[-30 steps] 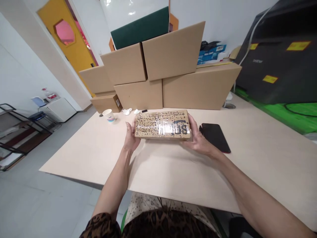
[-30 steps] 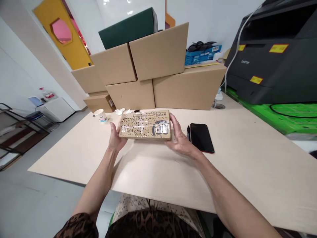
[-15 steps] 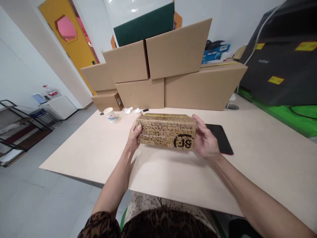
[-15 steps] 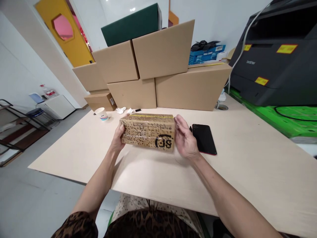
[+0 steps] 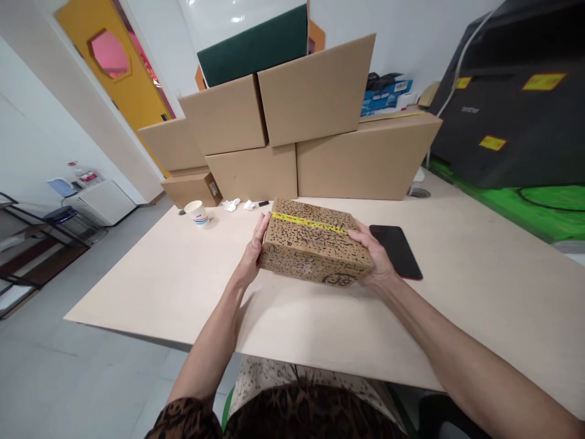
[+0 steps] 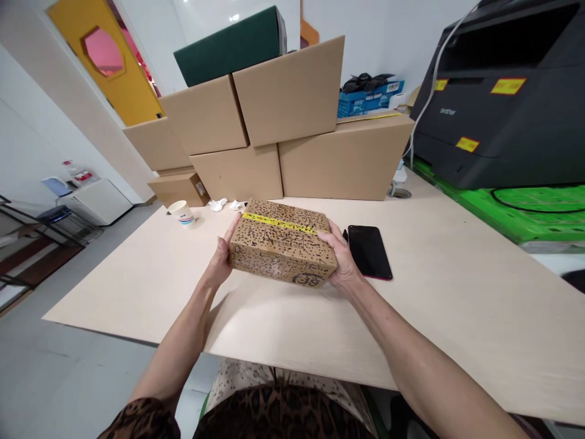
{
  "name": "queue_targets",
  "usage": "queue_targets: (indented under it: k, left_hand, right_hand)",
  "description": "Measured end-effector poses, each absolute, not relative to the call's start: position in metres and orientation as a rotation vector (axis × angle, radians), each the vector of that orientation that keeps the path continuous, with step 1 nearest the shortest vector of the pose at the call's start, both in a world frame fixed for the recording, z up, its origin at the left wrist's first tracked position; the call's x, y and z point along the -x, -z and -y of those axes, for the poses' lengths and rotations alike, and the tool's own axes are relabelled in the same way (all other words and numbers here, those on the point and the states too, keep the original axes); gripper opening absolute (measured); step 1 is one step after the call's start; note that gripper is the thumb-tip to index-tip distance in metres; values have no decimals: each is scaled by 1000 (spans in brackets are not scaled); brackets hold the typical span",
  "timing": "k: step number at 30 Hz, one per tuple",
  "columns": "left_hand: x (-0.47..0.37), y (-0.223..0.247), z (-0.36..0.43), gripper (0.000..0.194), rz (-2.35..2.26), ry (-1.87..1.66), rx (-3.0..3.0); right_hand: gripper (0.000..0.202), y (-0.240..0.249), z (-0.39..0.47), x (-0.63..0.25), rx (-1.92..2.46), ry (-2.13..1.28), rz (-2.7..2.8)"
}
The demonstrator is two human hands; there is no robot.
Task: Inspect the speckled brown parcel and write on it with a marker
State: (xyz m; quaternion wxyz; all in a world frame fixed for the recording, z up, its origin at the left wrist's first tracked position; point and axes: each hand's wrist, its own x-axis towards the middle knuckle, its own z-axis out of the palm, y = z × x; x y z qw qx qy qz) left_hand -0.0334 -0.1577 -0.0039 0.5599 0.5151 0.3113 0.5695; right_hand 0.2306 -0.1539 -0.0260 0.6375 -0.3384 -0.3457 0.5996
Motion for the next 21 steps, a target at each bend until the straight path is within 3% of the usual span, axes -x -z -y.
queue_targets:
  k: [4, 12, 21]
  left_hand:
    - [30, 7, 152, 65, -771, -1322, -1173]
    - [27, -1, 155, 81, -713, -1197, -973]
    - [28, -3, 164, 96, -623, -1389, -1247]
  right_hand:
    - [58, 26, 156, -231, 790, -1249, 855]
    - [66, 17, 166, -234, 801, -1105, 1039]
    - [74, 7, 168, -238, 807, -1442, 862]
